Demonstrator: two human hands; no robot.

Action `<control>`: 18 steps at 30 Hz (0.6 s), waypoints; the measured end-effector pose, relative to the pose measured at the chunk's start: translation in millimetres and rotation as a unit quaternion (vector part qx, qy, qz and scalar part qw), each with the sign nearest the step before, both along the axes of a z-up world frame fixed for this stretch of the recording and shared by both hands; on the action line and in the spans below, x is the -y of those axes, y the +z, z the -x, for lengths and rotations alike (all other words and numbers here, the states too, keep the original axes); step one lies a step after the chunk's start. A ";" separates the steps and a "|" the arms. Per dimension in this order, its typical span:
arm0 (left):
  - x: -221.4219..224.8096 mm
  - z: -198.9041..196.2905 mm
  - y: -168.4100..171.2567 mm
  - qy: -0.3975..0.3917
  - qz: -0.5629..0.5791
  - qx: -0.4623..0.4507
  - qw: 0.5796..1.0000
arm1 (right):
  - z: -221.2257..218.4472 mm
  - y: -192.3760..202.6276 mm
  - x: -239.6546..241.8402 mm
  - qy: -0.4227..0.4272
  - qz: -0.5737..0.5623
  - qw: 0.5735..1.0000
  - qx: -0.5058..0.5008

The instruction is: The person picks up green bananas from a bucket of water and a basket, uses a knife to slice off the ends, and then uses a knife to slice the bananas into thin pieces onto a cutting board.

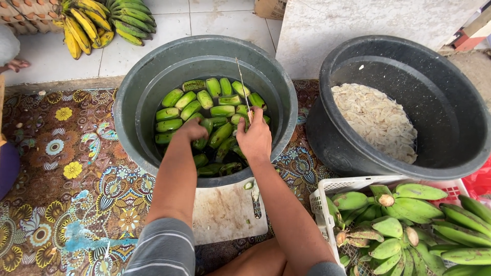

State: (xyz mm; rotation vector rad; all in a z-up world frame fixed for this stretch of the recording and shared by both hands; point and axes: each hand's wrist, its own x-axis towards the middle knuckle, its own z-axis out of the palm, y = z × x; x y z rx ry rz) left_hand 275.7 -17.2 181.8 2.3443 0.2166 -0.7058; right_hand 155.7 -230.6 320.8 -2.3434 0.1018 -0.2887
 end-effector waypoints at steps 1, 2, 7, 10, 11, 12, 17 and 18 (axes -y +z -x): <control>3.0 7.9 19.4 -0.002 -0.002 -0.002 1.000 | -0.6 -3.0 0.4 -0.002 -0.002 1.000 -0.002; 6.0 15.8 39.1 0.054 0.064 0.034 0.996 | -1.2 -5.8 0.6 -0.002 -0.003 1.000 -0.002; 13.5 10.8 36.3 0.142 0.256 0.096 0.951 | -2.4 -10.2 2.0 -0.004 -0.007 1.000 0.008; 17.1 17.5 36.5 0.184 0.320 0.098 0.924 | -4.6 -13.6 2.0 -0.010 0.003 1.000 0.005; 16.4 15.8 34.7 0.166 0.280 0.099 0.940 | -4.8 -14.5 1.4 -0.009 -0.001 1.000 0.009; 15.9 14.1 33.0 0.148 0.239 0.100 0.954 | -5.0 -15.2 1.0 -0.008 -0.006 1.000 0.012; 36.9 33.5 65.7 0.161 0.289 0.141 0.933 | -2.5 -12.4 0.9 0.001 -0.020 0.999 0.030; 39.6 39.2 72.4 0.169 0.321 0.164 0.917 | -1.8 -13.0 0.7 0.003 -0.025 0.999 0.037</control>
